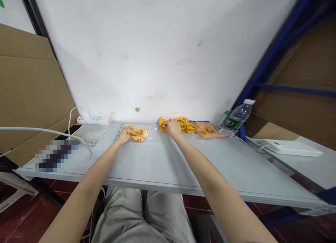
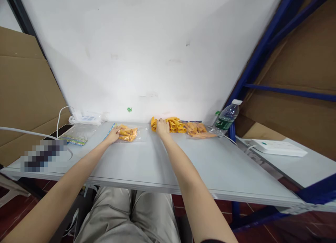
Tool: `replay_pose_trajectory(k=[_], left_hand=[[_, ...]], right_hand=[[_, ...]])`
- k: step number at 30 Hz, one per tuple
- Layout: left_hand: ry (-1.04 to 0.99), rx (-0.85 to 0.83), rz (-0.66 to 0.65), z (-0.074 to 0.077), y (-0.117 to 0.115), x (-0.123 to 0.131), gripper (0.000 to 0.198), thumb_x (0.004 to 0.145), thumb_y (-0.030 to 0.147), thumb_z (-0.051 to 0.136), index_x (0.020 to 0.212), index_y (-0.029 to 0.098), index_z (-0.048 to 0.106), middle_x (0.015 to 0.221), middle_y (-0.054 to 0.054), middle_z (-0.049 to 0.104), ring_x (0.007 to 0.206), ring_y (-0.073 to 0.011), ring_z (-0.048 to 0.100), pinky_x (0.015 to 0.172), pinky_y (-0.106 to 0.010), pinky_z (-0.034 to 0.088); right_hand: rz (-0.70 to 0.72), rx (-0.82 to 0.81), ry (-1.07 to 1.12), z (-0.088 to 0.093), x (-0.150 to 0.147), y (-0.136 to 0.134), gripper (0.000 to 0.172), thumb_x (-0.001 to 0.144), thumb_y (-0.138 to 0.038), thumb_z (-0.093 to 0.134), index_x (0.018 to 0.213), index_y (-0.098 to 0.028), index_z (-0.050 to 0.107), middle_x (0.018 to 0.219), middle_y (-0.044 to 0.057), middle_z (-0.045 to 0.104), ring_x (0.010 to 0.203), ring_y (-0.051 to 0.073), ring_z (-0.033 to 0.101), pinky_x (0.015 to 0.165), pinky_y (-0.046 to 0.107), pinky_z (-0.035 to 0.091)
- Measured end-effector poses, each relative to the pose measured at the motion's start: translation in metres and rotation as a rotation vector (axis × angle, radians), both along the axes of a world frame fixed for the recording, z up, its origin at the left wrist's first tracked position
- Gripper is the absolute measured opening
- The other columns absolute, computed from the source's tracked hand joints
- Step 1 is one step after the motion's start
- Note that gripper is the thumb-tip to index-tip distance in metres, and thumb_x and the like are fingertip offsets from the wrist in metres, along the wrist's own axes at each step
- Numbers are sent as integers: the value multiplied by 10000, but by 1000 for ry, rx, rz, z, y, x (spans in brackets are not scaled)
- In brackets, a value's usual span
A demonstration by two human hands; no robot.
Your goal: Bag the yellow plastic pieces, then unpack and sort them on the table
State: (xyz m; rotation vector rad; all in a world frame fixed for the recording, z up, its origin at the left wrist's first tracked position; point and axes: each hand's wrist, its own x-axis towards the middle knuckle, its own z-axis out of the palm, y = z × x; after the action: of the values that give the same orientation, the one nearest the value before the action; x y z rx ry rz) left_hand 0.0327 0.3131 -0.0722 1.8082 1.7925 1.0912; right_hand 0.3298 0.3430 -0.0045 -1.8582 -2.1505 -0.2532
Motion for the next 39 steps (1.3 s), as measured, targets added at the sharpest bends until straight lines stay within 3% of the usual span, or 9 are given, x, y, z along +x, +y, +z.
replay_pose_trajectory(k=[4, 11, 19, 26, 32, 39], left_hand=[[86, -53, 13, 6, -3, 0, 468, 840, 150, 428, 1267, 154, 620, 1490, -76, 454, 1452, -234, 279, 1186, -394, 232], [158, -66, 31, 8, -6, 2, 571, 794, 161, 497, 1362, 191, 546, 1515, -64, 415, 1454, -253, 273, 1203, -423, 186], [307, -40, 57, 9, -21, 8, 526, 886, 140, 344, 1376, 186, 527, 1576, -83, 296, 1486, -244, 174, 1207, -491, 149], [429, -95, -26, 7, -30, 9, 562, 953, 289, 259, 1502, 190, 328, 1610, -80, 185, 1498, -246, 109, 1201, -520, 81], [439, -128, -44, 6, -29, 7, 582, 963, 334, 218, 1527, 196, 259, 1623, -64, 115, 1502, -240, 59, 1202, -513, 65], [411, -116, -57, 2, -28, 5, 590, 965, 354, 210, 1531, 192, 243, 1625, -72, 112, 1501, -246, 68, 1202, -512, 83]], right_hand=[[-61, -63, -131, -5, 10, 1, 399, 889, -67, 347, 1174, -81, 626, 1244, 213, 576, 1155, 273, 528, 913, 376, 374], [-104, -103, -162, -6, 12, 3, 410, 897, -80, 347, 1224, -68, 593, 1276, 229, 558, 1158, 285, 523, 917, 402, 371], [-93, 11, -118, -10, 17, 11, 403, 847, -89, 398, 1164, -117, 646, 1202, 223, 599, 1162, 329, 469, 976, 508, 316], [-177, 42, -65, -17, 19, 20, 398, 834, -108, 426, 1177, -95, 628, 1234, 233, 582, 1188, 338, 446, 1019, 572, 256], [-211, -26, 255, -10, 23, 22, 329, 820, -300, 567, 1070, -93, 619, 1115, 207, 642, 1149, 350, 507, 1000, 559, 293], [-164, 36, 1009, 6, 24, 25, 324, 738, -400, 658, 934, -165, 553, 983, 96, 650, 878, 216, 610, 790, 329, 475]])
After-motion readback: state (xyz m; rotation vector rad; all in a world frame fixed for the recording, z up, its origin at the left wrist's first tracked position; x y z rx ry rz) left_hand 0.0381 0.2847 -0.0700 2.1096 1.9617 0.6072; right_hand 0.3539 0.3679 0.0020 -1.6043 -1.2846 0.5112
